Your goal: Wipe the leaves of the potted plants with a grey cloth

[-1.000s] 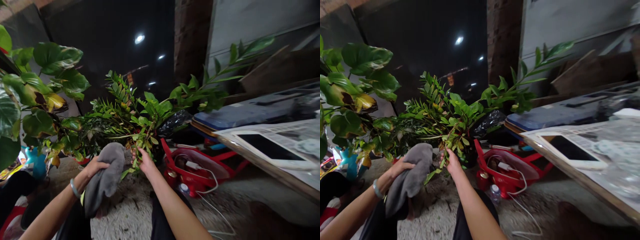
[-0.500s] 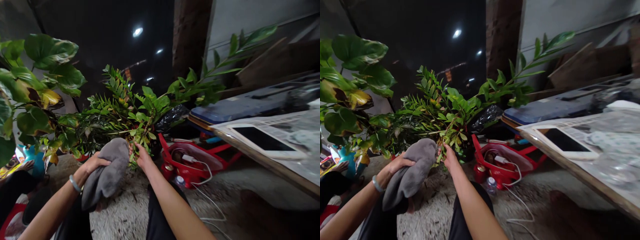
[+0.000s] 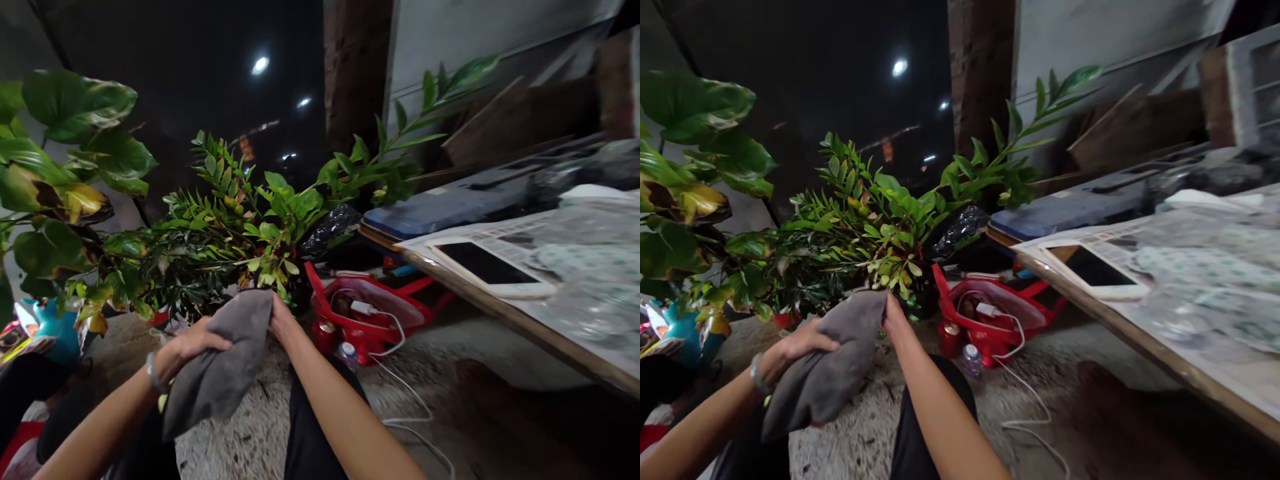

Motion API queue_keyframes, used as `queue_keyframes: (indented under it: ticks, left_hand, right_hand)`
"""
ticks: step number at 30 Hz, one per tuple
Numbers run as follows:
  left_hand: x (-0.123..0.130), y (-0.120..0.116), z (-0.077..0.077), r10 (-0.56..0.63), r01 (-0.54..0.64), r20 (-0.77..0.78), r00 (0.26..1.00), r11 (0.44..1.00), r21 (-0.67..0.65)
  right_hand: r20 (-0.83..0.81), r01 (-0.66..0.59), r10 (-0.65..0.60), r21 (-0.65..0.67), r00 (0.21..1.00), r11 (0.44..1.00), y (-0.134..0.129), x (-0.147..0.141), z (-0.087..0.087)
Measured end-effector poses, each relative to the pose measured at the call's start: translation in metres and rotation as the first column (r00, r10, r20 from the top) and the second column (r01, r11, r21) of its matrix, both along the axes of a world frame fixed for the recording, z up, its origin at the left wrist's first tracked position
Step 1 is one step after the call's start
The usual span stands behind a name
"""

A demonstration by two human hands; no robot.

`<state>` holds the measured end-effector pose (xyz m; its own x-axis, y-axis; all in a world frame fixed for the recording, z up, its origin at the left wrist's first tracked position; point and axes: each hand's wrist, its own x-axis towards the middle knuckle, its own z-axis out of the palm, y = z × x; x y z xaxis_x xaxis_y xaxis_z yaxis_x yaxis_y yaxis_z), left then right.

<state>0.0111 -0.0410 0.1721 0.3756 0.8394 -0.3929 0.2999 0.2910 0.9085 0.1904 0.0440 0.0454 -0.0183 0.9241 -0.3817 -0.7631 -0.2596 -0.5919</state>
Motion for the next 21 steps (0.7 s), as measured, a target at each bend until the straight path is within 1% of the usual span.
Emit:
queue_keyframes:
  ticks: [1,2,4,5,6,7,8,9,11,12,14,15,16,17,18,19,20,21]
  left_hand:
    - [-0.009,-0.004,0.006,-0.008,0.008,-0.001,1.000,1.000,0.001]
    - [-0.017,-0.005,0.017,0.014,-0.014,0.021,1.000,1.000,0.027]
    - [-0.024,0.004,0.046,0.117,-0.132,0.105,0.988,0.980,0.149]
    - [-0.023,0.014,0.060,0.179,-0.212,0.162,0.970,0.952,0.220]
    - [-0.018,0.025,0.070,0.235,-0.291,0.220,0.947,0.918,0.271]
    - [-0.011,0.037,0.075,0.279,-0.355,0.272,0.921,0.887,0.295]
    - [-0.003,0.048,0.075,0.312,-0.404,0.312,0.897,0.866,0.295]
    - [0.005,0.057,0.069,0.343,-0.438,0.333,0.878,0.856,0.274]
    - [0.017,0.063,0.046,0.366,-0.442,0.319,0.874,0.872,0.210]
    - [0.018,0.059,0.031,0.365,-0.421,0.277,0.889,0.889,0.178]
    - [0.011,0.040,0.007,0.250,-0.272,0.174,0.953,0.955,0.119]
    - [0.004,0.028,0.000,0.175,-0.186,0.121,0.977,0.979,0.088]
    - [-0.006,0.017,-0.002,0.106,-0.111,0.078,0.991,0.992,0.056]
    - [-0.015,0.008,0.002,0.069,-0.071,0.043,0.997,0.997,0.039]
    - [-0.024,0.002,0.010,0.069,-0.071,0.029,0.997,0.996,0.048]
    - [-0.030,0.001,0.021,0.105,-0.108,0.039,0.994,0.991,0.080]
    - [-0.033,0.004,0.034,0.167,-0.176,0.075,0.983,0.976,0.131]
    - [-0.033,0.012,0.047,0.237,-0.261,0.138,0.962,0.947,0.189]
  right_hand:
    - [-0.003,-0.006,0.006,-0.029,1.000,1.000,-0.001,0.003,0.001]
    - [-0.005,-0.013,0.013,-0.051,1.000,0.999,-0.003,0.005,0.003]
    - [-0.011,-0.033,0.032,-0.078,0.999,0.996,-0.006,0.009,0.008]
    - [-0.017,-0.043,0.042,-0.082,0.999,0.996,-0.007,0.010,0.011]
    - [-0.026,-0.053,0.051,-0.079,0.998,0.995,-0.008,0.010,0.015]
    - [-0.035,-0.061,0.059,-0.073,0.998,0.995,-0.009,0.010,0.018]
    - [-0.044,-0.065,0.062,-0.067,0.997,0.996,-0.009,0.009,0.021]
    - [-0.052,-0.064,0.061,-0.062,0.997,0.996,-0.009,0.008,0.023]
    - [-0.060,-0.055,0.051,-0.064,0.997,0.996,-0.009,0.005,0.025]
    - [-0.059,-0.046,0.042,-0.074,0.997,0.996,-0.008,0.003,0.025]
    - [-0.050,-0.029,0.024,-0.101,0.998,0.994,-0.006,0.003,0.022]
    - [-0.044,-0.023,0.018,-0.112,0.999,0.993,-0.005,0.003,0.020]
    - [-0.040,-0.022,0.018,-0.118,0.999,0.993,-0.005,0.005,0.017]
    - [-0.037,-0.025,0.021,-0.117,0.999,0.993,-0.005,0.006,0.015]
    - [-0.036,-0.031,0.027,-0.110,0.999,0.993,-0.005,0.008,0.014]
    - [-0.036,-0.039,0.036,-0.100,0.999,0.994,-0.005,0.009,0.012]
    - [-0.036,-0.047,0.044,-0.088,0.998,0.995,-0.006,0.011,0.012]
    - [-0.036,-0.055,0.052,-0.076,0.998,0.996,-0.006,0.012,0.012]
